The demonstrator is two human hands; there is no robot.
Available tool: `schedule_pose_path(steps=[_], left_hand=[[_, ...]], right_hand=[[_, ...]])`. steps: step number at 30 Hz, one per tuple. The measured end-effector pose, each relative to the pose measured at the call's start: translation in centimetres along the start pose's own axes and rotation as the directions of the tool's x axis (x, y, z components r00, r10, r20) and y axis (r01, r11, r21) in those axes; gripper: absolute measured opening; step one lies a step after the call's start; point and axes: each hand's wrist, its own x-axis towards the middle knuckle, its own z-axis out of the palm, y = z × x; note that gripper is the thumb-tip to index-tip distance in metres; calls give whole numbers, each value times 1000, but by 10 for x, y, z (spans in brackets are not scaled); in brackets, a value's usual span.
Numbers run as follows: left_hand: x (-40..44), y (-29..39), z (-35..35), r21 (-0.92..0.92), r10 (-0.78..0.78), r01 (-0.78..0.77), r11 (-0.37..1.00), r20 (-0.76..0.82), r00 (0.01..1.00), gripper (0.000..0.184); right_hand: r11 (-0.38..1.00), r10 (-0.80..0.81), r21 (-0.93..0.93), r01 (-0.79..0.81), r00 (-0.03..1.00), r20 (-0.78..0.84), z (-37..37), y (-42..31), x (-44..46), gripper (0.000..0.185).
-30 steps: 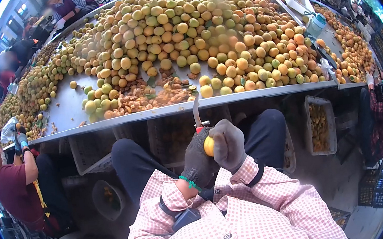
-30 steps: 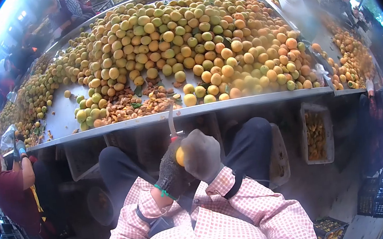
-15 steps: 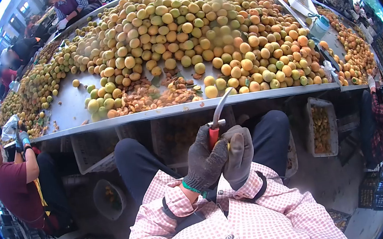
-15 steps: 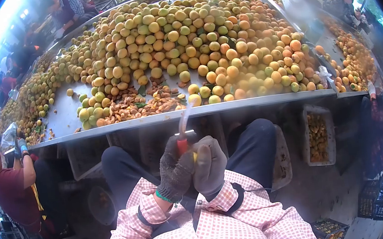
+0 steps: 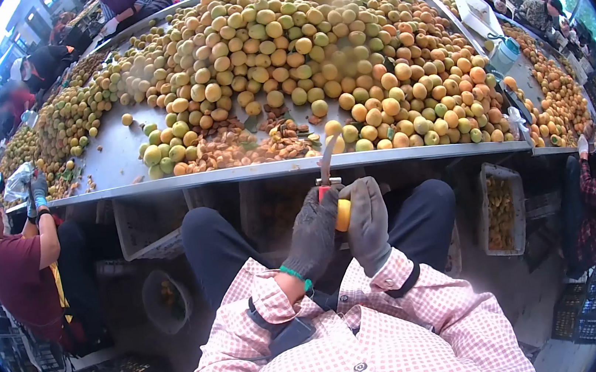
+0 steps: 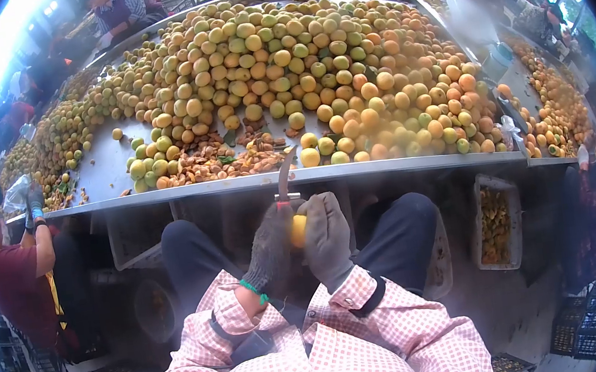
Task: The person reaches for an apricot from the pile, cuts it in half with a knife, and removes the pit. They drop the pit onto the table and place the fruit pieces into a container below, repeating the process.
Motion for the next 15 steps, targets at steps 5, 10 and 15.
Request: schedule_pose_path(steps=[5, 10, 15], left_hand=[[-2, 9, -17, 581, 390, -441, 684, 221, 894, 63], [-16, -1, -4, 190, 363, -381, 905, 123, 924, 47], [-24, 8, 1, -214, 43, -46, 976, -17, 999, 23]], right_hand=[[860, -178, -462, 219, 975, 131, -6, 15, -12, 21], [989, -135, 53, 141, 985, -109, 3, -20, -17, 24], [926, -376, 18, 378, 924, -69, 3, -7, -11, 21]])
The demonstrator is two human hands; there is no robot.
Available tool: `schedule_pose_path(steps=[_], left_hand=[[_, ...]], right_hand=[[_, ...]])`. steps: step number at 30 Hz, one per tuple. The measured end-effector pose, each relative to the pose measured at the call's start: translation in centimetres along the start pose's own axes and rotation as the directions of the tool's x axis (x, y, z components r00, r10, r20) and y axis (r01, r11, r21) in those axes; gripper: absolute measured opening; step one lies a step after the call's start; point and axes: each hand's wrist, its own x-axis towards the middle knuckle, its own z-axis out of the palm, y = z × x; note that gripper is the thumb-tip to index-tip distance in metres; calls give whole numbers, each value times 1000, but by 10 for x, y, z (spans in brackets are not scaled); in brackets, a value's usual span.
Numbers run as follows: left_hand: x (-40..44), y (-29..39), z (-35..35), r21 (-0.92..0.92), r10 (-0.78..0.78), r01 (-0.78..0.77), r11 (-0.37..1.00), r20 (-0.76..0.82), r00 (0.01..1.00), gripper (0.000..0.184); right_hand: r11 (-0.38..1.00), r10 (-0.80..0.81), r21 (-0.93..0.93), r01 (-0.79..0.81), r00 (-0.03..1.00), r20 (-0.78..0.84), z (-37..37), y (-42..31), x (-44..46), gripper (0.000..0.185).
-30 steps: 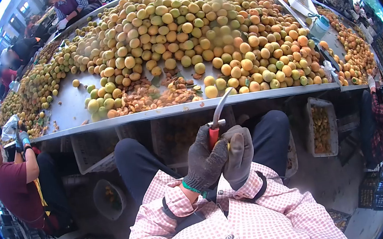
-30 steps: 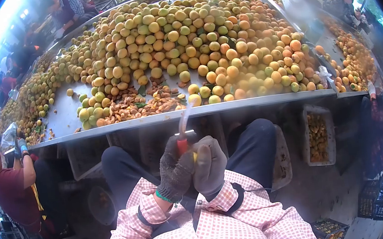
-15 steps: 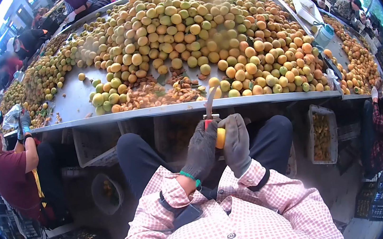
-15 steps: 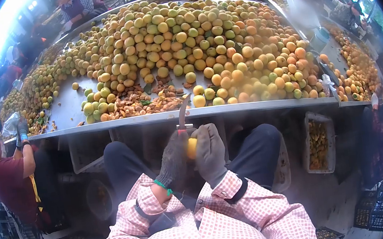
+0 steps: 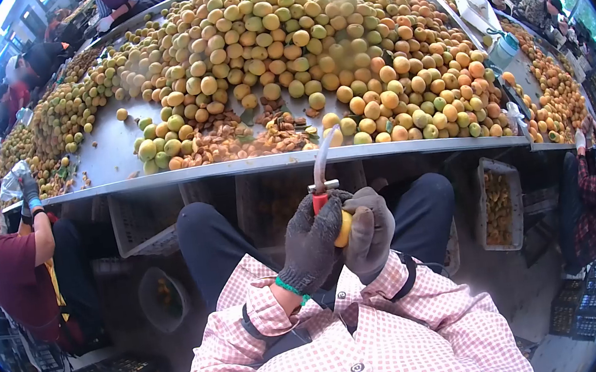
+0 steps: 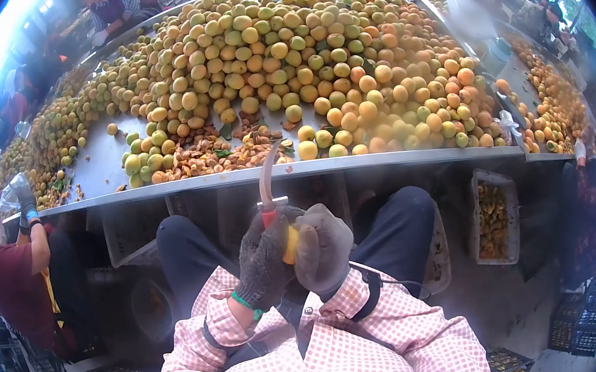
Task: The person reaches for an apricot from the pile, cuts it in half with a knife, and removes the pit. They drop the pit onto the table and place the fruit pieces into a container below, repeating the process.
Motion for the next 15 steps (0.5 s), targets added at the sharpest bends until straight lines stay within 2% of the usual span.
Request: schedule_pose_path(steps=[1, 2, 3, 4, 5, 6, 7, 8, 9, 10, 11, 12, 13, 14, 15], left_hand=[[0, -2, -2, -4, 4, -4, 1000, -4, 1000, 23], [0, -5, -6, 277, 143, -153, 948, 57, 988, 23], [-1, -9, -10, 524, 254, -294, 800, 149, 956, 24], [1, -12, -13, 699, 411, -465, 543, 261, 874, 23], [1, -16, -11, 701, 415, -459, 546, 250, 875, 23], [1, -20, -8, 190, -25, 39, 981, -77, 997, 25], [2, -23, -7, -490, -551, 463, 739, -43, 833, 27], [6, -29, -8, -453, -597, 509, 732, -67, 799, 30], [14, -36, -8, -451, -587, 502, 738, -63, 807, 30], [21, -45, -8, -396, -450, 372, 839, -122, 885, 30], [28, -51, -10, -332, -298, 230, 915, -171, 939, 31], [34, -54, -16, -266, -166, 124, 956, -139, 976, 28], [38, -51, -22, -264, -164, 125, 956, -134, 977, 28], [42, -47, -30, 352, 245, -215, 911, -43, 968, 27], [44, -44, -35, 765, 499, -496, 411, 267, 825, 26]], right_hand=[[1000, -2, 1, 2, 1000, 6, -2, 5, 2, 21], [995, -61, -79, 67, 995, 75, -5, 10, 4, 18], [979, -112, -153, 135, 982, 151, -8, 12, 5, 15], [942, -177, -244, 229, 960, 216, -12, 14, 8, 11], [944, -177, -237, 231, 958, 226, -18, 17, 10, 11], [908, -212, -286, 307, 924, 320, -21, 21, 11, 12], [862, -238, -327, 387, 879, 413, -22, 25, 12, 13], [871, -240, -305, 385, 875, 420, -23, 29, 11, 12], [866, -253, -304, 397, 872, 419, -18, 32, 9, 12], [962, -36, -251, 106, 962, 270, -10, 32, 3, 12], [971, 209, -147, -189, 968, 139, -4, 32, 1, 13], [960, 279, -65, -271, 935, 221, -7, 32, 4, 11], [961, 276, -66, -268, 936, 217, -6, 27, 7, 11], [930, 335, 58, -362, 904, 265, -5, 18, 11, 14], [875, 383, 177, -451, 867, 318, -5, 13, 13, 20]])
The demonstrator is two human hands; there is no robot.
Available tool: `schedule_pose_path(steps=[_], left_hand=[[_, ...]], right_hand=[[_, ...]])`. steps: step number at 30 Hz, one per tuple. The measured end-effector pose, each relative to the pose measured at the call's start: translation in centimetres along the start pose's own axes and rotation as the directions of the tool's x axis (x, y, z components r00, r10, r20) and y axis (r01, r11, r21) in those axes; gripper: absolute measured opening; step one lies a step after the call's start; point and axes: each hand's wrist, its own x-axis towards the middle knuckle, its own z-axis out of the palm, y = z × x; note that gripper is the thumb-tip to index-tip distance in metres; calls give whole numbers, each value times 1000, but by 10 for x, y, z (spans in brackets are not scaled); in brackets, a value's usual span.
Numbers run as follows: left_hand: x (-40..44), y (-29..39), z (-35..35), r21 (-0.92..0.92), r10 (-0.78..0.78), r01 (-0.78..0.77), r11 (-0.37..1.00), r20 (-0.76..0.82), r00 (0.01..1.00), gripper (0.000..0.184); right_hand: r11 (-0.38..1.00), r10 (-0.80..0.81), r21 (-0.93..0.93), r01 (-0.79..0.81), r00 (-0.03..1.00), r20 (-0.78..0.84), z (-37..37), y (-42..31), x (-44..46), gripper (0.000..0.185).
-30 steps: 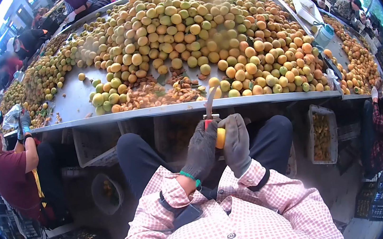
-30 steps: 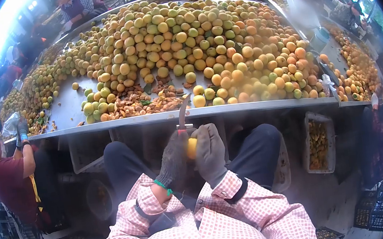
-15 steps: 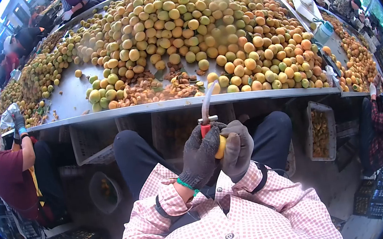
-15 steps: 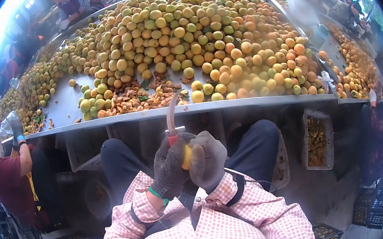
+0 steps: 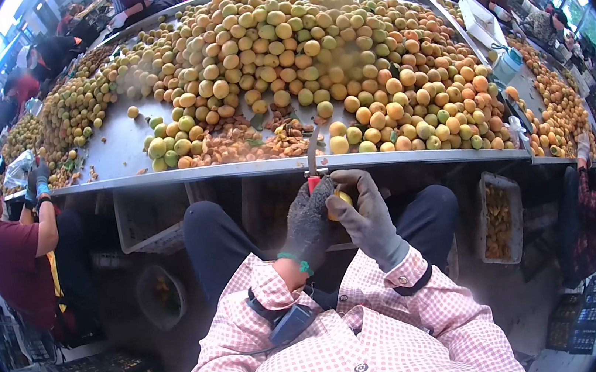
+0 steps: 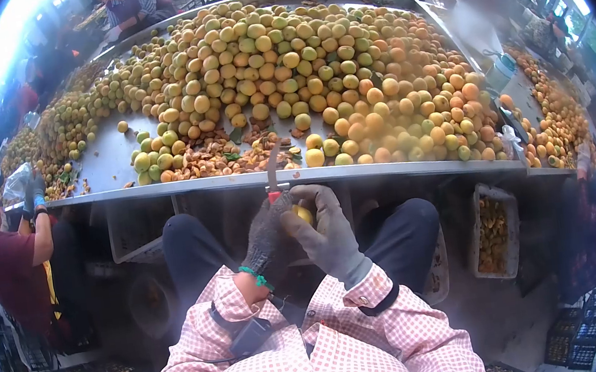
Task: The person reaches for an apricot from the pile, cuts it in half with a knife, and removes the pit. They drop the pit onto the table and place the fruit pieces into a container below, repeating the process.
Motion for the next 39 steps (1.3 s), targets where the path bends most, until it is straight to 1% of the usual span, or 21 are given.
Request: schedule_pose_path(steps=[2, 3, 4, 10, 12, 13, 15, 16, 18, 19, 20, 21, 23, 27, 28, 29, 30, 32, 34, 36, 39], left_hand=[[6, 17, -12, 2, 14, -14, 1000, 17, 1000, 24], [13, 30, -19, -508, -405, 385, 771, 76, 911, 22], [17, 37, -21, -798, -661, 577, 177, 337, 670, 21], [15, 26, -10, -778, -722, 609, 158, 329, 608, 19], [17, 23, -9, -757, -751, 636, 149, 332, 571, 19], [16, 13, -5, -744, -732, 639, 196, 323, 600, 18], [19, 3, -2, -729, -710, 640, 245, 314, 630, 18], [21, 0, -1, -692, -731, 688, 220, 350, 585, 22], [24, -2, 0, -651, -749, 735, 190, 388, 537, 26], [25, -2, -1, -665, -742, 726, 176, 395, 542, 24], [26, -3, -2, -678, -735, 717, 162, 402, 546, 22], [19, -17, 2, -675, -735, 720, 160, 406, 543, 22], [4, -50, 11, -349, -466, 492, 798, 161, 870, 25], [5, -52, 6, -300, -404, 424, 855, 128, 906, 35], [8, -50, 4, -428, -484, 497, 755, 147, 863, 29], [13, -42, 0, -544, -554, 551, 632, 179, 813, 23], [18, -34, -6, -544, -556, 553, 632, 179, 812, 23], [31, 2, -25, -783, -634, 604, 149, 393, 666, 13], [32, 11, -35, -813, -552, 574, 93, 438, 709, 13], [31, 20, -42, -837, -466, 545, 37, 468, 751, 13], [26, 27, -44, -856, -343, 516, -36, 495, 798, 18]], right_hand=[[992, 72, 100, -79, 995, 75, -13, -1, -3, 30], [916, 277, 270, -297, 954, 111, -17, -11, -4, 31], [765, 458, 419, -489, 870, 181, -20, -16, -5, 32], [722, 426, 467, -510, 860, 280, -19, 5, -7, 37], [879, 366, 212, -426, 890, 271, -20, 11, -7, 33], [879, 368, 213, -427, 890, 268, -23, 20, -6, 33], [941, 339, -46, -336, 932, 127, -28, 40, 0, 29], [941, 338, -46, -335, 933, 125, -29, 41, 3, 29], [894, 439, -12, -447, 882, -168, -32, 44, 8, 32], [865, 501, 151, -478, 832, -237, -30, 47, 11, 28], [864, 503, 152, -480, 830, -240, -31, 47, 11, 28], [838, 509, 331, -434, 840, -187, -32, 45, 10, 26], [748, 521, 529, -401, 849, -94, -39, 46, 9, 21], [879, 447, 343, -332, 824, -348, -45, 70, 12, 17], [879, 447, 342, -333, 824, -347, -45, 66, 12, 17], [759, 557, 558, -336, 780, -287, -45, 58, 12, 16], [591, 648, 740, -320, 735, -199, -43, 50, 12, 15], [516, 665, 773, -368, 742, -91, -40, 34, 2, 14], [274, 672, 767, -580, 686, 279, -39, 27, -13, 19], [249, 704, 667, -703, 604, 374, -30, 24, -31, 27], [34, 659, 570, -821, 447, 604, -13, 6, -44, 35]])
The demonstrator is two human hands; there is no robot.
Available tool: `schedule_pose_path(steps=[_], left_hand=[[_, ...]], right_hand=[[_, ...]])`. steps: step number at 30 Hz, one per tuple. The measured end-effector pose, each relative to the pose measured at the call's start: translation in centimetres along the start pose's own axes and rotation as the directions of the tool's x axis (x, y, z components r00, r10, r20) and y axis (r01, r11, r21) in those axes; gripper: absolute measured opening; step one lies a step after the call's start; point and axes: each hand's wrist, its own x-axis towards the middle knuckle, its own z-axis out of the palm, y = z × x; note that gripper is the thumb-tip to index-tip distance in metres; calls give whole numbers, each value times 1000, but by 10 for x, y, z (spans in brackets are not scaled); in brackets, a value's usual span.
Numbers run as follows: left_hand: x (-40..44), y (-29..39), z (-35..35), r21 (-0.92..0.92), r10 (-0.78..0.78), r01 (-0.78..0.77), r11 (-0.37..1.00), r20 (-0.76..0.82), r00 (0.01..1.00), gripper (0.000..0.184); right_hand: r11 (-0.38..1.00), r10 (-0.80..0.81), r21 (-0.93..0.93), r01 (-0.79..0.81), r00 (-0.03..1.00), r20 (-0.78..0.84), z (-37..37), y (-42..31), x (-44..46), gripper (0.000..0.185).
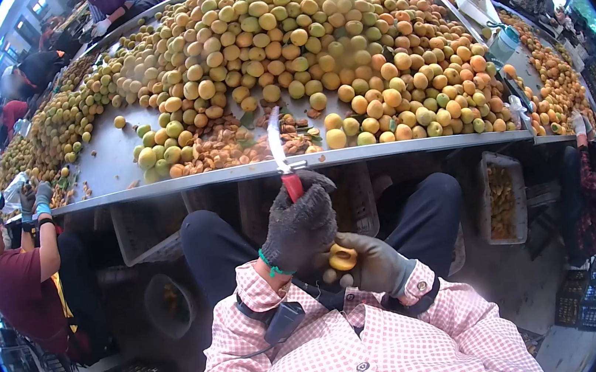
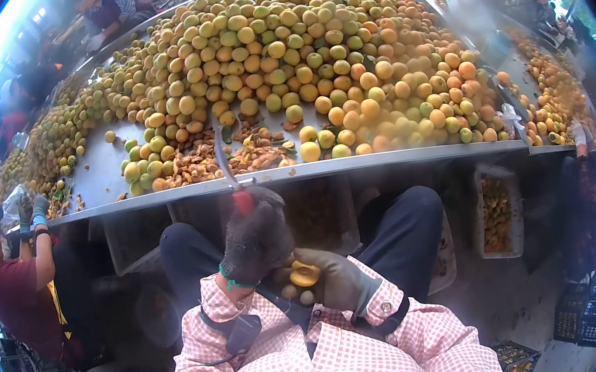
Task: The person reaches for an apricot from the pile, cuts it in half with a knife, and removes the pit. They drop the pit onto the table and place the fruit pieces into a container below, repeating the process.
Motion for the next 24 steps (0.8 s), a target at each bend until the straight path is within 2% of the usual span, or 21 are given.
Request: schedule_pose_path(steps=[2, 5, 7, 8, 9, 10, 11, 12, 13, 15, 16, 17, 18, 19, 22, 23, 24], left_hand=[[-4, -4, -6, -15, -131, 135, 991, 165, 977, 20], [-5, -14, -13, -84, -47, 68, 994, 233, 971, 22], [-3, -18, -18, -78, -12, 34, 996, 274, 962, 25], [-2, -17, -19, -72, 23, 0, 997, 311, 950, 28], [-2, -17, -18, -70, 23, -1, 998, 312, 950, 28], [-2, -15, -12, -44, 84, -75, 996, 262, 961, 30], [-2, -15, -7, -13, 145, -146, 989, 214, 966, 32], [-1, -21, -2, -88, 175, -172, 981, 28, 984, 34], [1, -20, -1, -86, 175, -172, 981, 31, 984, 34], [4, -16, -1, -159, 173, -204, 966, -186, 967, 36], [4, -15, -1, -157, 159, -187, 970, -177, 971, 34], [3, -15, -1, -156, 154, -182, 971, -174, 973, 34], [1, -16, 1, -129, 139, -162, 978, -169, 976, 32], [0, -16, 3, -102, 125, -143, 984, -164, 978, 30], [-3, -13, 8, -37, 179, -187, 982, -166, 970, 25], [-4, -13, 8, -35, 179, -187, 982, -165, 970, 25], [-5, -13, 8, 9, 216, -217, 976, -148, 965, 24]], right_hand=[[1000, 21, -18, -20, 998, 54, 9, 6, -7, 36], [998, -28, -46, 33, 993, 119, 5, 14, -9, 35], [975, -165, -158, 159, 986, -29, 5, 13, -7, 28], [974, -167, -159, 160, 986, -27, 8, 13, -8, 28], [925, -270, -304, 227, 957, -106, 12, 16, -11, 25], [852, -379, -447, 273, 910, -167, 13, 18, -12, 22], [852, -381, -445, 275, 909, -167, 11, 23, -11, 22], [677, -553, -629, 384, 829, -89, 5, 28, -9, 22], [450, -686, -770, 453, 727, 27, -1, 30, -6, 21], [491, -664, -741, 457, 747, 21, -4, 29, -5, 20], [774, -500, -493, 397, 861, -91, 1, 26, -8, 22], [947, -293, -179, 268, 947, -132, 3, 24, -10, 24], [971, -233, 64, 230, 971, 46, -6, 24, -9, 29], [970, -236, 64, 233, 971, 46, -1, 20, -13, 29], [939, -314, -153, 308, 949, -14, 10, 14, -20, 35], [939, -315, -152, 310, 949, -13, 9, 17, -22, 35], [892, -352, -312, 328, 936, -23, 7, 21, -25, 36]])
